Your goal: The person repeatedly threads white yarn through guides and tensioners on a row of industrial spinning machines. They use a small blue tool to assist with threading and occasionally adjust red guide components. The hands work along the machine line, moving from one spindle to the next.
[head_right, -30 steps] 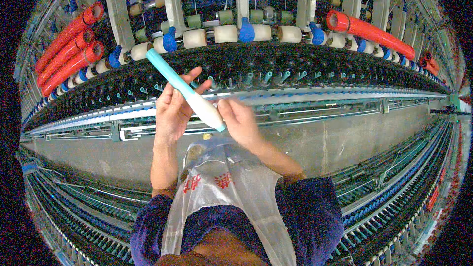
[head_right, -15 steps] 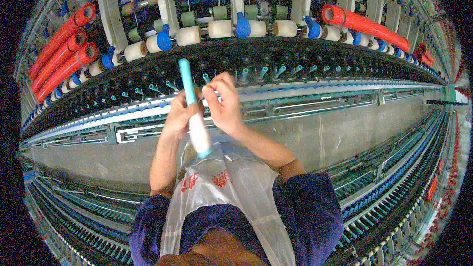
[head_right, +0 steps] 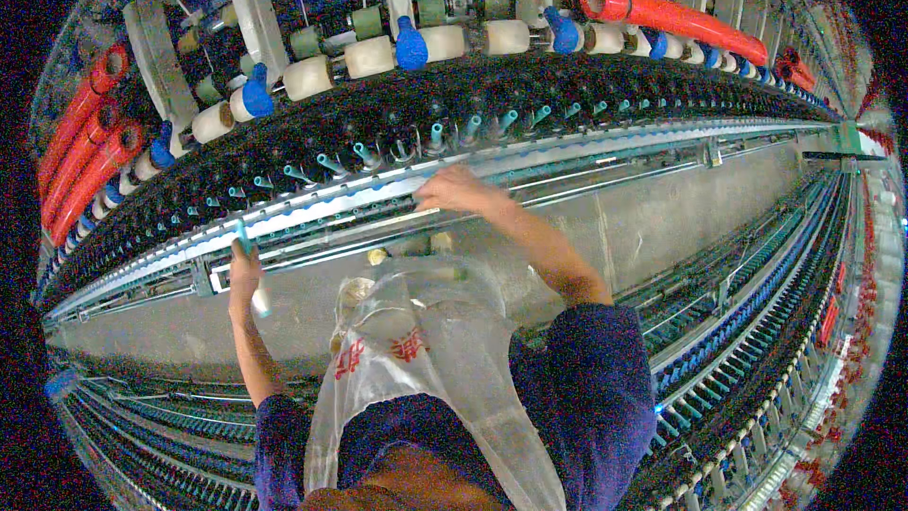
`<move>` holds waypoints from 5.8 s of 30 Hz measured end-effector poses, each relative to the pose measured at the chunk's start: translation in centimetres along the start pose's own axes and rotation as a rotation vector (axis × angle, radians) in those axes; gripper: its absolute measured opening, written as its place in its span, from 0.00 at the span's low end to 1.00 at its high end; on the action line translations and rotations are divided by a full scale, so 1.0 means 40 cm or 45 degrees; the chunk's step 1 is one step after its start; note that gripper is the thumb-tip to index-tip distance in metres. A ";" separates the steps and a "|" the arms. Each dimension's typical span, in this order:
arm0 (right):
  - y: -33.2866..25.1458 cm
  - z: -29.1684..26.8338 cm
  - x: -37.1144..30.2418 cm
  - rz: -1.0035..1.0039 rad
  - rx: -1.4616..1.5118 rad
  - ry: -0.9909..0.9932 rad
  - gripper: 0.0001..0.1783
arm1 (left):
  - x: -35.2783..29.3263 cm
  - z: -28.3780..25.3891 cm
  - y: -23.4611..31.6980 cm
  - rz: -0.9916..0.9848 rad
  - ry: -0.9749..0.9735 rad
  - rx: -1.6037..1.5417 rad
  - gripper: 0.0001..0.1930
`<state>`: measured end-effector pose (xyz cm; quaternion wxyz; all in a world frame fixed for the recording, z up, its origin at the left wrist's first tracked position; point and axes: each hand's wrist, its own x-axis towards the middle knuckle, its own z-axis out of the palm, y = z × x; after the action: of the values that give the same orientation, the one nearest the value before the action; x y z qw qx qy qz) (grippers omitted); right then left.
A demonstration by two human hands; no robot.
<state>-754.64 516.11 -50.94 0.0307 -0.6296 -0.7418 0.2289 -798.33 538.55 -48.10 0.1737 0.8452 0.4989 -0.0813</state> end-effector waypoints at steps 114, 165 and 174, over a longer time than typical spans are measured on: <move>-3.191 0.344 2.555 -1.067 -0.216 -0.297 0.18 | -0.691 -0.385 -3.018 -1.067 0.789 -1.208 0.16; -4.801 -1.133 5.257 -0.465 0.518 1.769 0.30 | 0.773 -2.240 -5.666 1.097 0.776 -0.822 0.10; -4.632 -0.746 4.663 0.339 -0.589 1.019 0.37 | 1.250 -2.539 -5.446 1.055 0.751 0.198 0.38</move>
<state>-953.43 682.97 0.56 0.1434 -0.7482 -0.6160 -0.2006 -967.36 713.61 -15.81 -0.0201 0.9693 0.1423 0.1993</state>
